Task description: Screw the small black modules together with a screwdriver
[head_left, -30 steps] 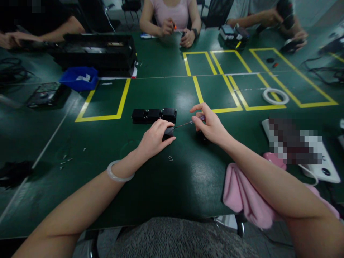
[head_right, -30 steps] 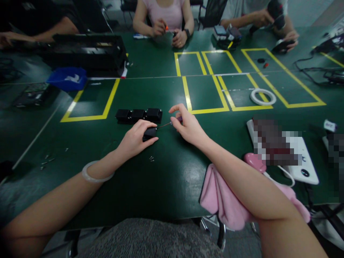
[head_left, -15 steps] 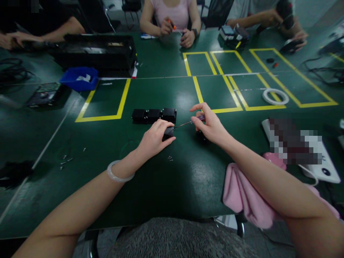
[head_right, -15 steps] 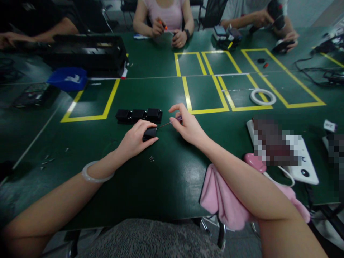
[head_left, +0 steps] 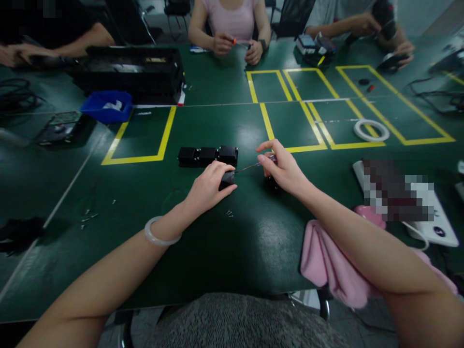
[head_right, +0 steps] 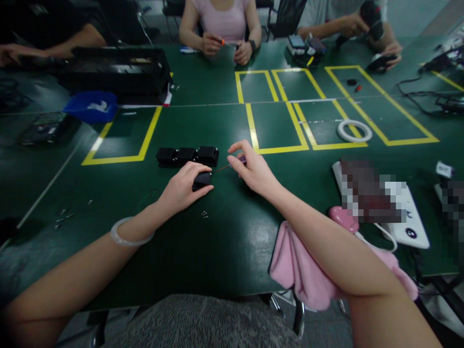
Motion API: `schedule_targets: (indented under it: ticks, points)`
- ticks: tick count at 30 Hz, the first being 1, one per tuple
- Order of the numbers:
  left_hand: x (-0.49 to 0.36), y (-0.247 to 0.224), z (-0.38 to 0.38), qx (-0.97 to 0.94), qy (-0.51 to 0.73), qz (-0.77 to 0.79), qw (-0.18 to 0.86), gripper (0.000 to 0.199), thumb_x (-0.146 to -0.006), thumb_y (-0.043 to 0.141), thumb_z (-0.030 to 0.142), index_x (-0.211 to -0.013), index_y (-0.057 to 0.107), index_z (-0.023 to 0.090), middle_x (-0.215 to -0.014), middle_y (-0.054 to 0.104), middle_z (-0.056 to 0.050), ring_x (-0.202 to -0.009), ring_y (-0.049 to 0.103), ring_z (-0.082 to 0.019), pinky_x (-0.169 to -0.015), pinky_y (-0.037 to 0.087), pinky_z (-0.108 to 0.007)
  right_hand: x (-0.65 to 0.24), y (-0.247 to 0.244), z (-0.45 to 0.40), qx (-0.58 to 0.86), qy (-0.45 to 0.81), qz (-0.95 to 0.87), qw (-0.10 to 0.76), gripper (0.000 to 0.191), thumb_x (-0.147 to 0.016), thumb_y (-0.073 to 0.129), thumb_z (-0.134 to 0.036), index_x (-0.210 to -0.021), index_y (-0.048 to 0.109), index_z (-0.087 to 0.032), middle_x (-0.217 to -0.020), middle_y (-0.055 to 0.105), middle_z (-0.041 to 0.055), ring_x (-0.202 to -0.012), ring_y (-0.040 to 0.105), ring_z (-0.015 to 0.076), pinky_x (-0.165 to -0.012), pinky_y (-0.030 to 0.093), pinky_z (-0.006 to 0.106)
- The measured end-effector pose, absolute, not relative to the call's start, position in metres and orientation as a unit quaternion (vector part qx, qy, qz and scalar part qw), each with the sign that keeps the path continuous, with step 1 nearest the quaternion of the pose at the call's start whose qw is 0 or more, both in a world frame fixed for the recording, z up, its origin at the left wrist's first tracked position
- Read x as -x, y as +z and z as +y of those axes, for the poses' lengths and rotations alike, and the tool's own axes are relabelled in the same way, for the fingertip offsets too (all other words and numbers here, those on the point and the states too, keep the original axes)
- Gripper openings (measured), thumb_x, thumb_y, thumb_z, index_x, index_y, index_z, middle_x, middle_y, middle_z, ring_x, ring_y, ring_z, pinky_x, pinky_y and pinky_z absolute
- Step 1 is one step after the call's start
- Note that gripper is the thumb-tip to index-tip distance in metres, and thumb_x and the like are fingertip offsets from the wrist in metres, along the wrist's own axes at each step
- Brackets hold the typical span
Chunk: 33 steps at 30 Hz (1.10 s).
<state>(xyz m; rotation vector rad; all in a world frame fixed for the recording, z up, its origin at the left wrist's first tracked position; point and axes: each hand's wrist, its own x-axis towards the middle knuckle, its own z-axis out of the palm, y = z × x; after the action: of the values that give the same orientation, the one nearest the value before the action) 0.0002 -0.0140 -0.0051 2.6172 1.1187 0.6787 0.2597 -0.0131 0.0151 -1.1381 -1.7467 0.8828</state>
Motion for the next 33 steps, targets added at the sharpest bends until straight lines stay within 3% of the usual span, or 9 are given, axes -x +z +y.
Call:
schedule_targets:
  ticks: [3,8,13,17,20,22,25,29,33]
  points:
    - [0.0002,-0.0067,-0.0135,-0.889,0.235,0.379,0.107,0.038,-0.098,0.071,0.028,-0.132,0.058,0.018,-0.128,0.066,-0.015,-0.124,0.064,-0.032,-0.106,0.057,-0.05,-0.26,0.0124,-0.012,0.46,0.362,-0.695,0.417,0.009,-0.105,0.055,-0.033,-0.109,0.053,-0.025,-0.064,0.051,-0.0069,-0.052,0.052,0.0137,-0.057,0.038,0.031]
    - [0.0007,-0.0074,-0.0128,-0.887,0.236,0.381,0.113,0.038,-0.098,0.071,0.027,-0.132,0.058,0.019,-0.128,0.066,-0.013,-0.123,0.065,-0.032,-0.106,0.057,-0.049,-0.2596,0.0104,-0.0117,0.445,0.333,-0.705,0.44,0.015,-0.102,0.056,-0.022,-0.116,0.052,-0.025,-0.076,0.054,-0.0054,-0.056,0.055,0.0121,-0.062,0.043,0.031]
    - [0.0008,-0.0065,-0.0132,-0.888,0.237,0.379,0.112,0.038,-0.098,0.071,0.027,-0.132,0.059,0.017,-0.128,0.065,-0.015,-0.123,0.065,-0.032,-0.104,0.057,-0.048,-0.2605,0.0123,-0.0114,0.453,0.34,-0.702,0.432,0.01,-0.104,0.058,-0.032,-0.11,0.055,-0.024,-0.069,0.054,-0.0062,-0.056,0.054,0.0125,-0.06,0.041,0.029]
    - [0.0005,-0.0068,-0.0137,-0.888,0.237,0.378,0.108,0.037,-0.098,0.071,0.027,-0.132,0.058,0.017,-0.128,0.066,-0.015,-0.123,0.065,-0.032,-0.104,0.057,-0.05,-0.2614,0.0135,-0.0108,0.465,0.345,-0.705,0.408,0.017,-0.105,0.056,-0.038,-0.097,0.058,-0.022,-0.061,0.051,-0.0067,-0.051,0.05,0.0115,-0.056,0.036,0.029]
    - [0.0003,-0.0063,-0.0138,-0.888,0.235,0.379,0.11,0.038,-0.098,0.071,0.027,-0.132,0.058,0.017,-0.128,0.065,-0.015,-0.123,0.065,-0.033,-0.104,0.057,-0.051,-0.2605,0.0132,-0.0112,0.458,0.342,-0.703,0.423,0.007,-0.103,0.056,-0.028,-0.107,0.058,-0.022,-0.067,0.053,-0.0066,-0.054,0.053,0.0112,-0.059,0.04,0.029]
    - [0.0002,-0.0056,-0.0139,-0.888,0.234,0.379,0.112,0.038,-0.098,0.071,0.027,-0.132,0.058,0.017,-0.128,0.065,-0.015,-0.123,0.065,-0.033,-0.104,0.057,-0.05,-0.2598,0.0132,-0.0115,0.454,0.341,-0.7,0.433,0.01,-0.101,0.056,-0.024,-0.112,0.057,-0.022,-0.07,0.054,-0.0067,-0.056,0.055,0.0114,-0.062,0.042,0.029]
    - [0.0002,-0.0046,-0.0139,-0.888,0.232,0.381,0.114,0.037,-0.098,0.07,0.028,-0.132,0.058,0.019,-0.128,0.065,-0.014,-0.123,0.065,-0.032,-0.104,0.057,-0.05,-0.2596,0.0144,-0.0115,0.458,0.346,-0.697,0.43,0.009,-0.102,0.058,-0.03,-0.106,0.059,-0.022,-0.066,0.054,-0.0068,-0.055,0.054,0.0114,-0.06,0.041,0.029]
    - [0.0002,-0.0046,-0.0136,-0.889,0.227,0.381,0.111,0.038,-0.097,0.071,0.027,-0.132,0.058,0.017,-0.128,0.065,-0.015,-0.123,0.065,-0.033,-0.104,0.058,-0.05,-0.2607,0.0168,-0.0112,0.471,0.351,-0.698,0.409,0.023,-0.104,0.056,-0.039,-0.093,0.063,-0.02,-0.06,0.052,-0.0061,-0.05,0.049,0.0102,-0.054,0.036,0.028]
    - [0.0003,-0.0058,-0.0133,-0.889,0.233,0.379,0.112,0.038,-0.097,0.071,0.027,-0.132,0.058,0.018,-0.128,0.066,-0.014,-0.123,0.065,-0.032,-0.104,0.057,-0.05,-0.261,0.0167,-0.0116,0.465,0.345,-0.699,0.419,0.012,-0.102,0.056,-0.029,-0.107,0.063,-0.02,-0.066,0.054,-0.0065,-0.054,0.053,0.0107,-0.058,0.04,0.028]
